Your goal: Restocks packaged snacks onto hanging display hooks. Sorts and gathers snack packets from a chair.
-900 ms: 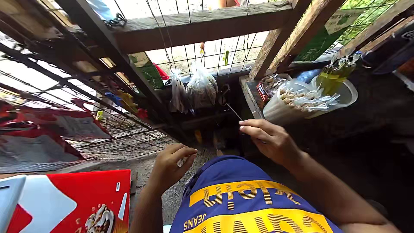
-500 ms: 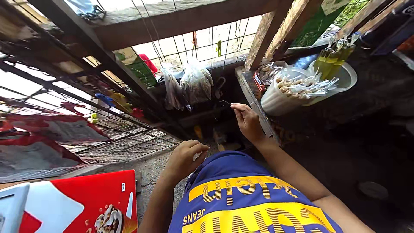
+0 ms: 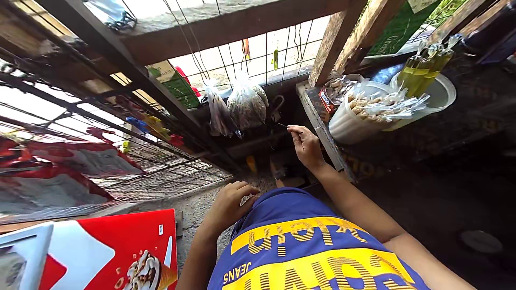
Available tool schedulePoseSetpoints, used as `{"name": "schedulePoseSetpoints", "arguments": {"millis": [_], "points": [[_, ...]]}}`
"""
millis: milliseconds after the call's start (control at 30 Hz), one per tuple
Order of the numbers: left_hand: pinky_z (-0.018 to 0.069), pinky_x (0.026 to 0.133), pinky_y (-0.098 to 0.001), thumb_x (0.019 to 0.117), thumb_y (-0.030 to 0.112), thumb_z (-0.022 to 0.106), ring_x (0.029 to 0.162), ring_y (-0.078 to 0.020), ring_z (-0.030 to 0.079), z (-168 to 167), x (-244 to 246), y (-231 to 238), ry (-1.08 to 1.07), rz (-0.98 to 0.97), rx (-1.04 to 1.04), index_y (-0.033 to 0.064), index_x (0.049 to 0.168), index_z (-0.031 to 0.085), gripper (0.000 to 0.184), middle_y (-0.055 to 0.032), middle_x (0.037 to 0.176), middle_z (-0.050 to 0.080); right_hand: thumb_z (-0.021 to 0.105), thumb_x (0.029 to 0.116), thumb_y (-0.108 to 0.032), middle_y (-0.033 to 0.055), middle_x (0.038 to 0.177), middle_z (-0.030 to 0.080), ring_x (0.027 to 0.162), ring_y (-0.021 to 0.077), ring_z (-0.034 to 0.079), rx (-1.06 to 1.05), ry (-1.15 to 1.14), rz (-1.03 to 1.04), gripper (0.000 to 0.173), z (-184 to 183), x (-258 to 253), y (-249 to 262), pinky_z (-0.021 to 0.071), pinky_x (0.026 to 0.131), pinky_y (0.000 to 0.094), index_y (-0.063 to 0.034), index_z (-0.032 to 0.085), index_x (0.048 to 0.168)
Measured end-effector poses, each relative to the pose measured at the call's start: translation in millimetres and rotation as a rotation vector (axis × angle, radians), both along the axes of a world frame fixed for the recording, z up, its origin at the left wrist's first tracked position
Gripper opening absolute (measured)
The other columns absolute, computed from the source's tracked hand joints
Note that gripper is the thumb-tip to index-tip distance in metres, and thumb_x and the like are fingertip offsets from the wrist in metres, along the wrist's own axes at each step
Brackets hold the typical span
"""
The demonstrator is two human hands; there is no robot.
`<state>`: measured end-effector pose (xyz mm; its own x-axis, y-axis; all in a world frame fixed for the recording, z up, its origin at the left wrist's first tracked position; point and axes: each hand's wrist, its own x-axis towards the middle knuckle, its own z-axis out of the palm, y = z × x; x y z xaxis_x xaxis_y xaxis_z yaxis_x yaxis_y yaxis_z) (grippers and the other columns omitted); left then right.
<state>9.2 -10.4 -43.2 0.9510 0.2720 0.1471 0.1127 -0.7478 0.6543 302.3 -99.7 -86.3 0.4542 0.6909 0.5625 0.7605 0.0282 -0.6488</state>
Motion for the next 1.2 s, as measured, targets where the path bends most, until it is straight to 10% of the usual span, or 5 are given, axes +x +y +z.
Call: {"name": "schedulePoseSetpoints", "arguments": {"millis": [1200], "points": [[0.0571, 0.091, -0.0448, 0.1003, 0.021, 0.06, 0.099, -0.0223, 0.071, -8.9, 10.1, 8.9, 0.218, -0.054, -0.041, 0.0069, 0.115, 0.073, 0.024, -0.0085, 0.108, 0.074, 0.05, 0.1032, -0.001, 0.022, 0.126, 0.068, 0.122, 0.0306, 0.066, 0.054, 0.135, 0.05, 0.023, -57.7, 3.3, 72.3, 0.0527, 0.106, 0.0394, 0.0067, 0.069, 0.113]]}}
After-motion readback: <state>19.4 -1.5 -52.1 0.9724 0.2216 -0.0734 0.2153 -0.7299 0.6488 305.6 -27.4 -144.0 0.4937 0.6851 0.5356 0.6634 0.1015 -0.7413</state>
